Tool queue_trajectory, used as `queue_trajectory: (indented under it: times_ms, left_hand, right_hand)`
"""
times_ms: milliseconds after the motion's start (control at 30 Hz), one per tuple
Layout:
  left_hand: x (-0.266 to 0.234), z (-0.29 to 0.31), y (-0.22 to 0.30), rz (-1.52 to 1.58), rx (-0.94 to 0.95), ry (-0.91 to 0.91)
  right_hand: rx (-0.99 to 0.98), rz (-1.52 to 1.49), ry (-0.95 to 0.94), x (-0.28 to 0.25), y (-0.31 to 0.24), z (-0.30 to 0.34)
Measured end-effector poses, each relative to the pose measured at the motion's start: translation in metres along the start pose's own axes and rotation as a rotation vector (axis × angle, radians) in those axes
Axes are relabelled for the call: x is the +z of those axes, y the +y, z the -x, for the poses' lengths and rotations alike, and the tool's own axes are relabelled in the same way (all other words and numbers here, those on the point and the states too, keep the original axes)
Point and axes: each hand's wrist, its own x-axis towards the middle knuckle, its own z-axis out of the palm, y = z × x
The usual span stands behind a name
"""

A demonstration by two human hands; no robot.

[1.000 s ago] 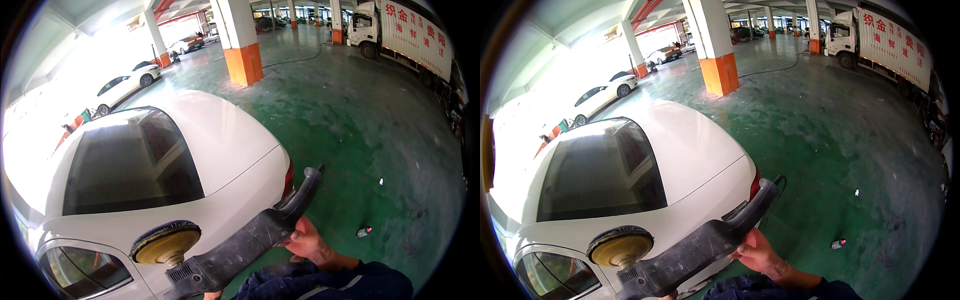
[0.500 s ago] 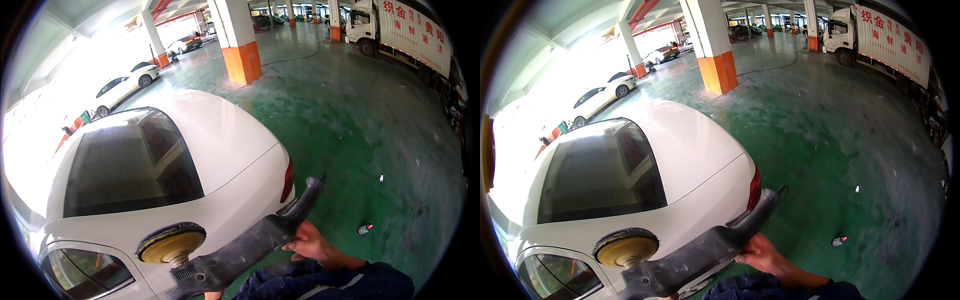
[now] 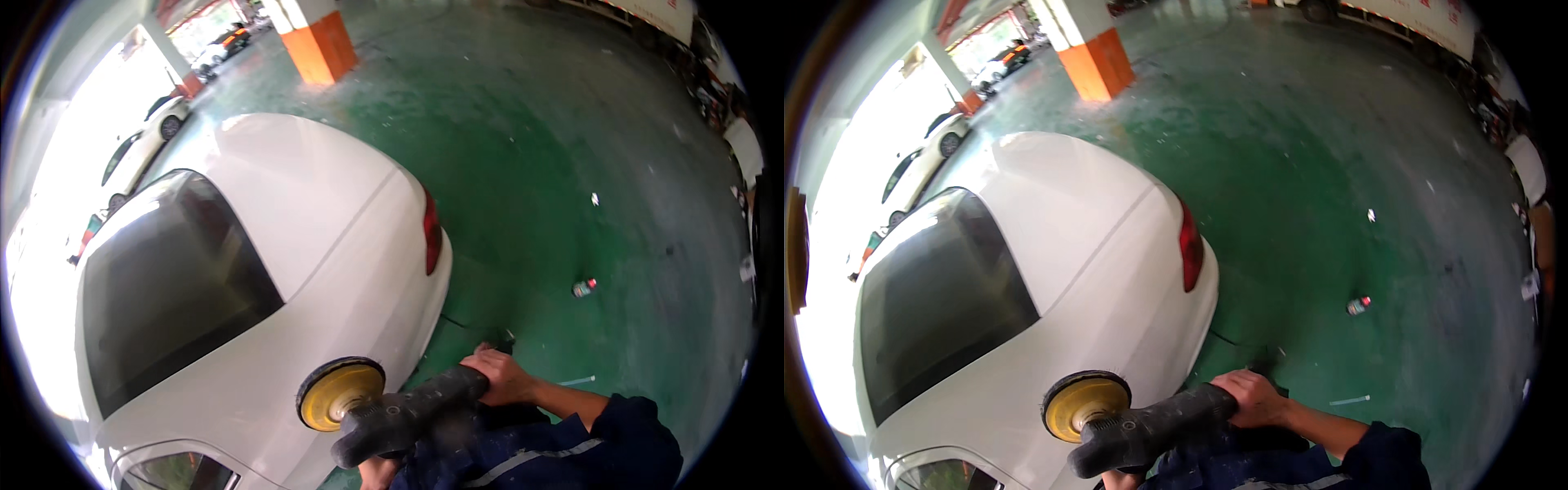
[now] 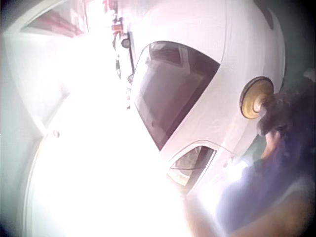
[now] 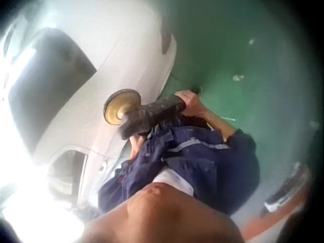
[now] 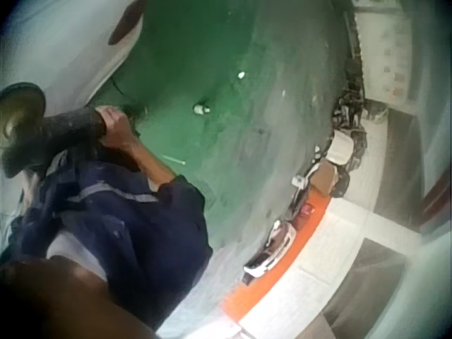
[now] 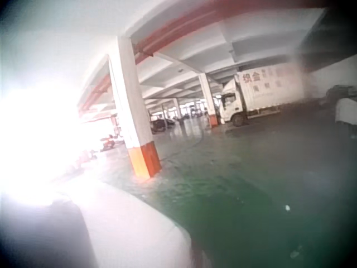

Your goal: The person uses a rotary polisher with a yellow pad to buff the exterior of a white car. They systematically move the tool across the rear quarter panel, trunk, and rear bumper, applying pressure to smooth the paint surface.

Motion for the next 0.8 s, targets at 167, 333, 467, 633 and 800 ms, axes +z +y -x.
queue_trajectory:
  times_ms: [167,333,467,633,800]
  left_hand:
    - [0.026,-0.014,-0.009,-0.090,-0.115,-0.130]
    - [0.069,-0.025,-0.030,-0.292,-0.171,-0.214]
    - [0.149,-0.055,-0.030,-0.351,-0.184,-0.139]
    - [0.200,-0.079,-0.102,-0.412,-0.238,-0.099]
    - [0.252,-0.132,-0.107,-0.458,-0.331,-0.188]
  right_hand:
    - [0.142,-0.197,-0.177,0.042,0.060,0.040]
    - [0.319,-0.447,-0.444,0.066,0.129,0.065]
    - [0.230,-0.595,-0.336,0.118,0.205,0.086]
    - [0.237,-0.644,-0.266,0.163,0.308,0.087]
    - [0.182,-0.737,-0.082,0.176,0.383,0.047]
